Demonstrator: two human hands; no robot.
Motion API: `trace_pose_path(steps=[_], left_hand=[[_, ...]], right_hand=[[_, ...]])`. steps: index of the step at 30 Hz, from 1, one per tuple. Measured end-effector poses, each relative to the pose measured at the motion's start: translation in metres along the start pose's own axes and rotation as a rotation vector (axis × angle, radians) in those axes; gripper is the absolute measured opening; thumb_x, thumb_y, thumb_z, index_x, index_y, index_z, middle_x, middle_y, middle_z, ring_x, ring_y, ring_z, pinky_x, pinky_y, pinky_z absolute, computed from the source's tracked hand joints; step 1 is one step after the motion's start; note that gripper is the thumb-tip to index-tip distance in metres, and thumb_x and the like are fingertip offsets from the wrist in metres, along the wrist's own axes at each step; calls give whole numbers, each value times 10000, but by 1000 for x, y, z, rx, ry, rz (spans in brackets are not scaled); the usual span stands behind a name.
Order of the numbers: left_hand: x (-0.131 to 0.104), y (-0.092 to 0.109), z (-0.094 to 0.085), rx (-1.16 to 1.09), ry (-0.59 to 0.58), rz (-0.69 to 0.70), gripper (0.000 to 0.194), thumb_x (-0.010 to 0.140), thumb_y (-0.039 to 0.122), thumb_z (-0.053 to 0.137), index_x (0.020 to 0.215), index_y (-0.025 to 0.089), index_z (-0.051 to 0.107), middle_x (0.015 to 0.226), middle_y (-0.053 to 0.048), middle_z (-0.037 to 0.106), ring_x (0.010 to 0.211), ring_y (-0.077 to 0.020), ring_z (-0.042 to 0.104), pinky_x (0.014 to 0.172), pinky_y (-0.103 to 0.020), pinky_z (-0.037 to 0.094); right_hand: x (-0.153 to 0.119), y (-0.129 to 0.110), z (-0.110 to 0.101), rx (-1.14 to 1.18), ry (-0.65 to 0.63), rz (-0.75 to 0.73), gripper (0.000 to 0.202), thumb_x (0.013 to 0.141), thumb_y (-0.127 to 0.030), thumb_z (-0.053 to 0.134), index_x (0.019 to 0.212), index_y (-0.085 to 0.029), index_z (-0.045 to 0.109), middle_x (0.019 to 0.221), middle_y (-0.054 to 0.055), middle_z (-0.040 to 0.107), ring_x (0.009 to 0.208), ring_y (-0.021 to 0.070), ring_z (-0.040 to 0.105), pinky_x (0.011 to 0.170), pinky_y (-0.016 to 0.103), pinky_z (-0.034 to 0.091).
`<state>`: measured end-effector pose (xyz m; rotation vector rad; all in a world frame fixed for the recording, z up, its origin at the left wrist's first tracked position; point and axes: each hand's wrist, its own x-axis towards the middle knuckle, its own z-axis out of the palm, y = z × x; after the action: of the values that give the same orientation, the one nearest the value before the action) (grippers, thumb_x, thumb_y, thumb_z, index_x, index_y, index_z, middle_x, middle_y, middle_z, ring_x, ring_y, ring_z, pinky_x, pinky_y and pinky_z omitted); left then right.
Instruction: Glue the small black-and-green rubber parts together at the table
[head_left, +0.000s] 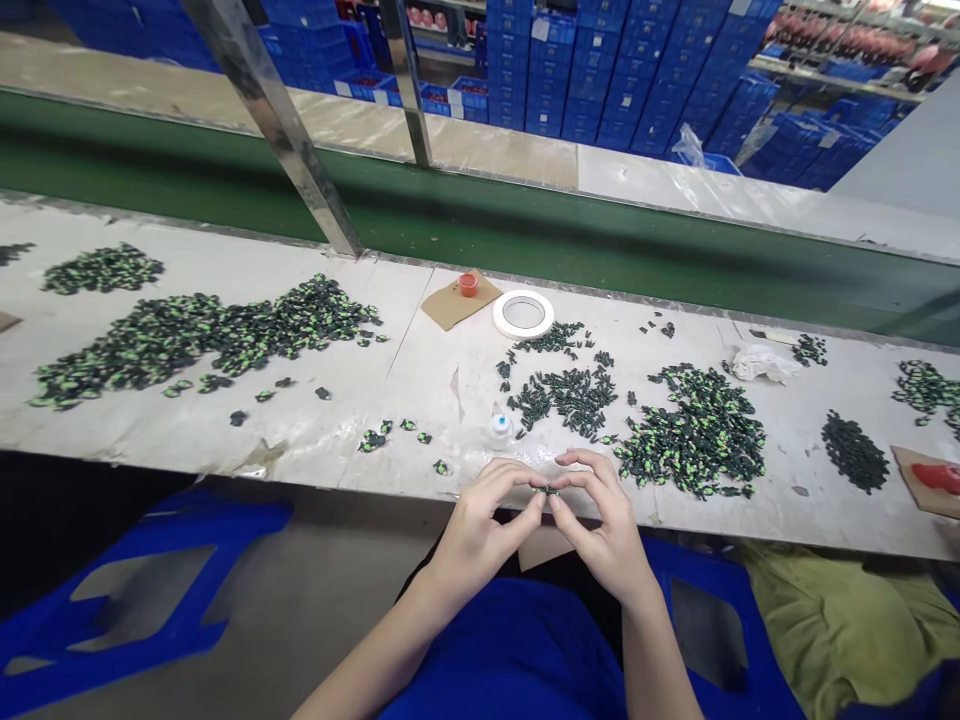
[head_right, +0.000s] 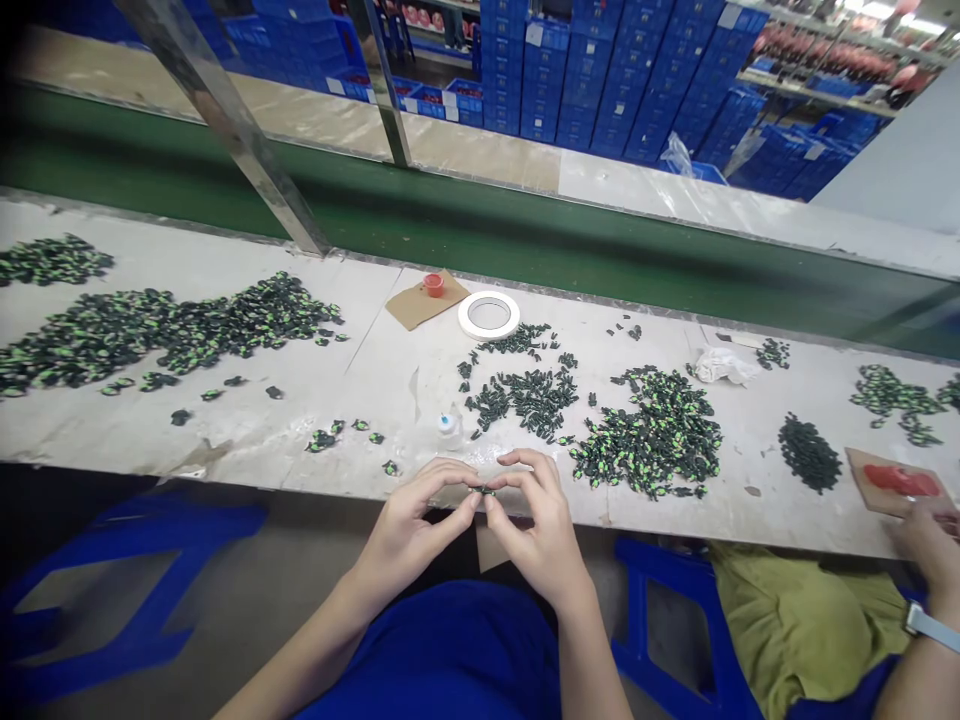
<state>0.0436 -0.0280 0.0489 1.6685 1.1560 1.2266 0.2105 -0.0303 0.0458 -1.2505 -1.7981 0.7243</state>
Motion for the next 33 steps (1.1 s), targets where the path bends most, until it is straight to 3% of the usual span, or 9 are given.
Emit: trace_pose_path(steps=[4, 9, 13, 19, 24, 27, 33], left_hand=[[1, 3, -1, 3, -8, 36, 82, 821, 142, 599, 857, 188, 657, 834, -52, 702, 828, -185, 654, 752, -301, 538], [-1, 6, 0, 6, 20, 7, 78, 824, 153, 591, 852, 196, 651, 840, -56, 693, 844, -194, 644, 760, -316, 533], [-2, 3, 2, -50, 46, -42, 76, 821, 171, 594, 853, 193, 660, 846, -60, 696, 853, -197, 641, 784, -328, 534], [-4, -1, 9, -465, 32, -354, 163, 811, 332, 657, 866, 181, 684, 866, -59, 716, 828, -181, 672, 776, -291, 553], [-3, 6, 14, -852, 18, -598, 326, 674, 442, 790, 826, 165, 711, 820, -51, 728, 747, -149, 672, 739, -258, 545], [-2, 10, 13, -947, 7, -657, 342, 616, 439, 833, 775, 158, 720, 748, -38, 717, 683, -126, 654, 703, -237, 535], [-2, 12, 11, -908, -2, -657, 373, 629, 496, 806, 711, 147, 703, 657, -22, 682, 638, -120, 630, 701, -247, 532]], right_hand=[[-1, -2, -1, -113, -44, -61, 52, 862, -224, 566, 904, -237, 594, 1095, 80, 565, 1159, 253, 504, 959, 441, 449], [-2, -4, 3, -234, 31, -104, 59, 860, -228, 544, 894, -248, 588, 1106, 81, 525, 1272, 300, 373, 992, 522, 393], [-2, -6, 6, -263, 50, -92, 54, 863, -243, 540, 898, -248, 581, 1119, 82, 510, 1284, 310, 347, 993, 548, 381], [-4, -15, 9, -244, 110, -58, 70, 902, -249, 507, 924, -252, 573, 1082, 83, 527, 1265, 313, 374, 990, 548, 386], [-7, -24, 11, -237, 205, -59, 36, 905, -264, 536, 917, -248, 566, 1079, 87, 542, 1267, 310, 380, 973, 532, 402], [-8, -26, 10, -254, 229, -64, 77, 889, -291, 574, 951, -250, 555, 1090, 89, 544, 1256, 318, 389, 966, 547, 397], [-7, -28, 3, -282, 235, -103, 202, 863, -331, 627, 1040, -258, 563, 1096, 85, 568, 1244, 318, 411, 982, 542, 380]])
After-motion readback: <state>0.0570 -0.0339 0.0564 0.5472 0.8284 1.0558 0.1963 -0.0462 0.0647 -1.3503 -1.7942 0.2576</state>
